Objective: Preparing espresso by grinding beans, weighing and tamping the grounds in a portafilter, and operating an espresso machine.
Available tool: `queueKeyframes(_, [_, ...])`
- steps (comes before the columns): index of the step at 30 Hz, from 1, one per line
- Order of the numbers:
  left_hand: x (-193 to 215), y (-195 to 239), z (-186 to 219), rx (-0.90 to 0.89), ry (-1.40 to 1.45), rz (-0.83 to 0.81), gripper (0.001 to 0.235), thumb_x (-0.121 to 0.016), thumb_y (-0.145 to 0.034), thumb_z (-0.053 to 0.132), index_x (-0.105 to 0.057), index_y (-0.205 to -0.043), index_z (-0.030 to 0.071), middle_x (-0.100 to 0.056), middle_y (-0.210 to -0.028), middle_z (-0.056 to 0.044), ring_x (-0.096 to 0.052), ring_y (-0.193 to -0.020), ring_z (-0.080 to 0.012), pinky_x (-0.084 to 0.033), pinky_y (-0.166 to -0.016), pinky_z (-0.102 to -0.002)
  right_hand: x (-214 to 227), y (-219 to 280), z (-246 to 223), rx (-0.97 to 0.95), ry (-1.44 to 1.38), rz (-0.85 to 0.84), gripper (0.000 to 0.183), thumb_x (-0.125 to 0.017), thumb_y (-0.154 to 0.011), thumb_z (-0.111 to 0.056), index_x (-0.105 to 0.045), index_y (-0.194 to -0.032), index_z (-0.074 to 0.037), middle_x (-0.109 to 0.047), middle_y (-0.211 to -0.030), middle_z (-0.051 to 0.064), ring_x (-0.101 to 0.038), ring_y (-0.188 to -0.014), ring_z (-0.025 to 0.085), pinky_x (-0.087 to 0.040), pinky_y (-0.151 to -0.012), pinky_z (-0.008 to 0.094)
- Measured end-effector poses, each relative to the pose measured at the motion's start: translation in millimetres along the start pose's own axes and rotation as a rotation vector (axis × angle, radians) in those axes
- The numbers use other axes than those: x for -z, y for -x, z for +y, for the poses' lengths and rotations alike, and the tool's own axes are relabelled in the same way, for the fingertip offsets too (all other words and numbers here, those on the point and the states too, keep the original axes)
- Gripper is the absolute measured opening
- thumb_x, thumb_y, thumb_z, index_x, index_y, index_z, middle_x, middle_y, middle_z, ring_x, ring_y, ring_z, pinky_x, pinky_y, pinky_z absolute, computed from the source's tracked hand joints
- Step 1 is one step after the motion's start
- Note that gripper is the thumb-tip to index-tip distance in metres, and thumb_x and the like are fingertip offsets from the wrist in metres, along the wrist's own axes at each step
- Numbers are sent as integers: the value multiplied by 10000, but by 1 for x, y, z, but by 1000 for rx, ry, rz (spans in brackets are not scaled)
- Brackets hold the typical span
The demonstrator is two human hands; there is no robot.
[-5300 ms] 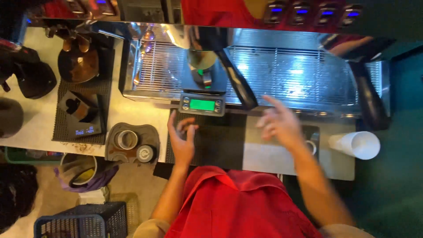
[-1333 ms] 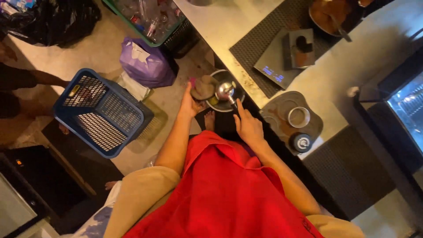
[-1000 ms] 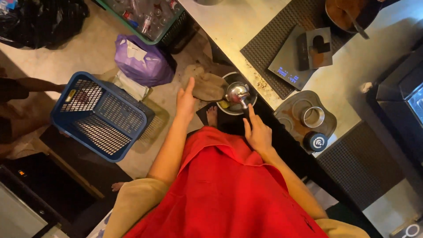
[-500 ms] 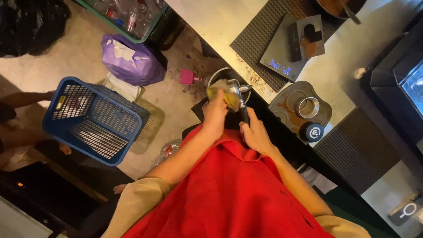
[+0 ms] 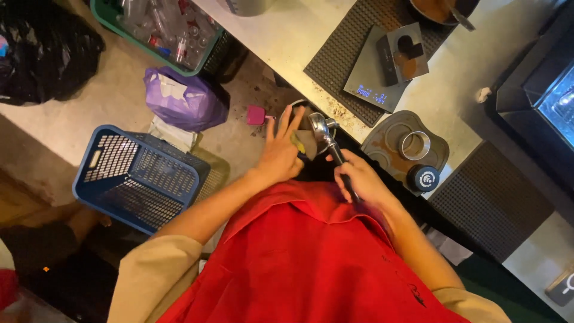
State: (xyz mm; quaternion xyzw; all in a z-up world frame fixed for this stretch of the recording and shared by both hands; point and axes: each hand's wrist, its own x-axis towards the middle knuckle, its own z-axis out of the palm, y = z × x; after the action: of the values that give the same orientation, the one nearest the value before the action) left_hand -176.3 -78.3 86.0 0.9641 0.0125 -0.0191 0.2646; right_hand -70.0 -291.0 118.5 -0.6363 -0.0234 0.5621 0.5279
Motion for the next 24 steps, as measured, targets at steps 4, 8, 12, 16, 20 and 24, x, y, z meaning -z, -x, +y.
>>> queueKeyframes(4, [-21, -13, -21, 10, 493, 149, 195, -723, -629, 58, -669, -771, -65, -194, -1747, -166, -205, -1557, -530, -286, -1227, -616, 0, -19, 23, -29, -347, -145, 434, -461, -865, -204, -532, -1272, -71, -363, -547, 56, -448, -290, 192, -439, -230, 334])
queueKeyframes(8, [-36, -10, -1, 178, 174, -86, 624, -865, -630, 361, -639, -1145, 90, -514, -1283, -205, -390, -1363, -448, 11, -1232, -723, -19, -12, 11, -19, -22, 34, 395, -456, -917, -173, -575, -1278, -66, -473, -576, 99, -523, -333, 238, -474, -289, 366])
queueKeyframes(12, [-102, -9, -47, 101, 774, 265, 269, -836, -846, 165, -788, -1086, 55, -640, -1324, -209, -523, -1366, -428, -347, -1216, -559, -19, -11, 7, 20, 424, 210, 525, -474, -945, -103, -550, -1464, -69, -625, -634, 119, -633, -428, 232, -535, -371, 342])
queueKeyframes(16, [-77, 23, -50, 621, 747, 321, 361, -656, -1029, 367, -819, -934, 59, -412, -1571, -207, -358, -1505, -413, -187, -1300, -539, -21, -4, 37, 267, 860, 319, 624, -540, -1018, -170, -399, -1624, -127, -711, -987, 324, -722, -847, 463, -547, -685, 557])
queueKeyframes(20, [-81, 33, -74, 1063, 1252, 572, 416, -682, -1026, 377, -663, -1019, -38, -675, -971, -154, -661, -865, -235, -567, -799, -399, -3, -34, 89, 539, 1319, 543, 544, -525, -1064, -328, -462, -1602, -282, -683, -935, 79, -713, -713, 302, -598, -604, 441])
queueKeyframes(24, [-99, 34, -109, 1136, 1542, 660, 616, -766, -990, 367, -493, -1300, -89, -633, -1250, -276, -707, -1122, -356, -633, -961, -461, 1, -44, 102, 617, 1378, 645, 520, -552, -1066, -319, -504, -1584, -291, -665, -891, 25, -706, -685, 233, -603, -574, 382])
